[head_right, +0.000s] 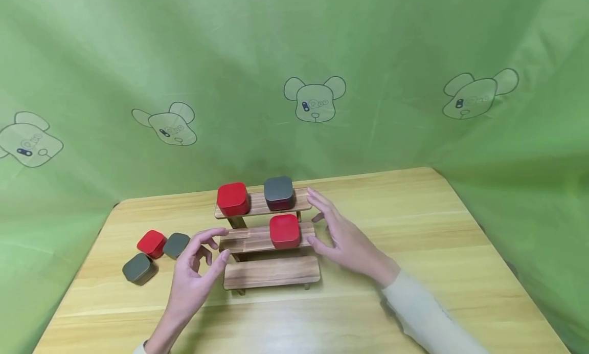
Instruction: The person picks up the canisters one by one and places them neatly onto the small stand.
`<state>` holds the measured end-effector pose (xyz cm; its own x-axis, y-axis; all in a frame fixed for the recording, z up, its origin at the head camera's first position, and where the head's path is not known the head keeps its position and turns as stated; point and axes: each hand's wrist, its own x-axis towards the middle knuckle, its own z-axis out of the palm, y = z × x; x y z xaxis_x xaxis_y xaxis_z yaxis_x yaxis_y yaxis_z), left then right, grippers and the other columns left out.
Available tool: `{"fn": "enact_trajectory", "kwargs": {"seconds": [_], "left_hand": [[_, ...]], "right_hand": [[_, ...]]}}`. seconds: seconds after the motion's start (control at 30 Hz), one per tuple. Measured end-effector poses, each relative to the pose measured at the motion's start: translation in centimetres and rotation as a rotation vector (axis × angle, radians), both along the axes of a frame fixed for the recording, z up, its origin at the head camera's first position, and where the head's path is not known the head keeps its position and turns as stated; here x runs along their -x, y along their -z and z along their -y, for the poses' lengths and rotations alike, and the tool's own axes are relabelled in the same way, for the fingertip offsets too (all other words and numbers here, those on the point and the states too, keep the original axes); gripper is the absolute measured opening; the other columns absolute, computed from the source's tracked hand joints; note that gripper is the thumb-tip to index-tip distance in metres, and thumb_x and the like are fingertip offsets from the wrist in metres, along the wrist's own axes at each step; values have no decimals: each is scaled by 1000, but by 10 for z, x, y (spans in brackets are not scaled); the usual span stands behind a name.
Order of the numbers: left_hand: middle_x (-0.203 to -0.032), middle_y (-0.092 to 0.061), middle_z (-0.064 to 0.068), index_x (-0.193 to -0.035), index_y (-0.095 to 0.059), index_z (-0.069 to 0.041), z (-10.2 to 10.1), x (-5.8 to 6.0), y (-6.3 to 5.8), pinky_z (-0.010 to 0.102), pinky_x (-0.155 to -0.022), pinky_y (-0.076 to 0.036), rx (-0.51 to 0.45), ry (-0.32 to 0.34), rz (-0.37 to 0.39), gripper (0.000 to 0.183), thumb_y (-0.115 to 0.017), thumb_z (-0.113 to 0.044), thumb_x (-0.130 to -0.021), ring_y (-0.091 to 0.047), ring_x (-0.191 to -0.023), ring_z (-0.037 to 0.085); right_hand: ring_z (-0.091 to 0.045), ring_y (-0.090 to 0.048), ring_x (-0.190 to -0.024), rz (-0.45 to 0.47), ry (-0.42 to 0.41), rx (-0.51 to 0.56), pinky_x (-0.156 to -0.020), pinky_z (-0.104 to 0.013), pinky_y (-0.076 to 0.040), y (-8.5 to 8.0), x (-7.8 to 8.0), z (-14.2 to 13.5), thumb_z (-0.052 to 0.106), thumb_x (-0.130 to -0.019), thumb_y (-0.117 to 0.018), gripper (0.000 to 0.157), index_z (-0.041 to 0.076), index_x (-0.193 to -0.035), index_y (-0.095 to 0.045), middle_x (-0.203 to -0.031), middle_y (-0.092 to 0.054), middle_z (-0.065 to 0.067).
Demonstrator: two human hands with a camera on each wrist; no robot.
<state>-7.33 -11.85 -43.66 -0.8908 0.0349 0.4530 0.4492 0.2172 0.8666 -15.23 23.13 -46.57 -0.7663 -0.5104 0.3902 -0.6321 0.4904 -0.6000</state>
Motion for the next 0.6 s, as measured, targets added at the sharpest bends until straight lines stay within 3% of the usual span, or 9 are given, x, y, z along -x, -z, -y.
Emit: {"fn": "enact_trajectory", "kwargs": {"seconds": [0.2,0.4,0.6], "left_hand": [[-131,-67,17,-136,-70,-4,13,-1,5,22,-72,-44,-52,-72,-34,41,-76,8,-97,-55,-96,24],[-129,-63,14,-136,-65,3,27,-1,13,19,-68,-46,-130,-174,63,36,-70,9,-101,-55,-86,16],[-132,-63,4,-141,-61,1,43,1,24,18,-74,-48,-138,-274,114,41,-69,9,-102,-56,-96,19]], "right_hand": [[-21,-63,-125,-8,-5,0,-88,-54,-60,-1,2,0,22,-103,-72,91,25,-175,-16,-182,-15,-2],[-21,-64,-124,-9,-2,-6,-88,-55,-60,-2,1,0,22,-103,-73,93,24,-175,-15,-182,-15,-1],[-20,-64,-124,-3,-9,-4,-89,-54,-60,-1,2,1,22,-102,-73,93,24,-175,-16,-182,-14,0]]}}
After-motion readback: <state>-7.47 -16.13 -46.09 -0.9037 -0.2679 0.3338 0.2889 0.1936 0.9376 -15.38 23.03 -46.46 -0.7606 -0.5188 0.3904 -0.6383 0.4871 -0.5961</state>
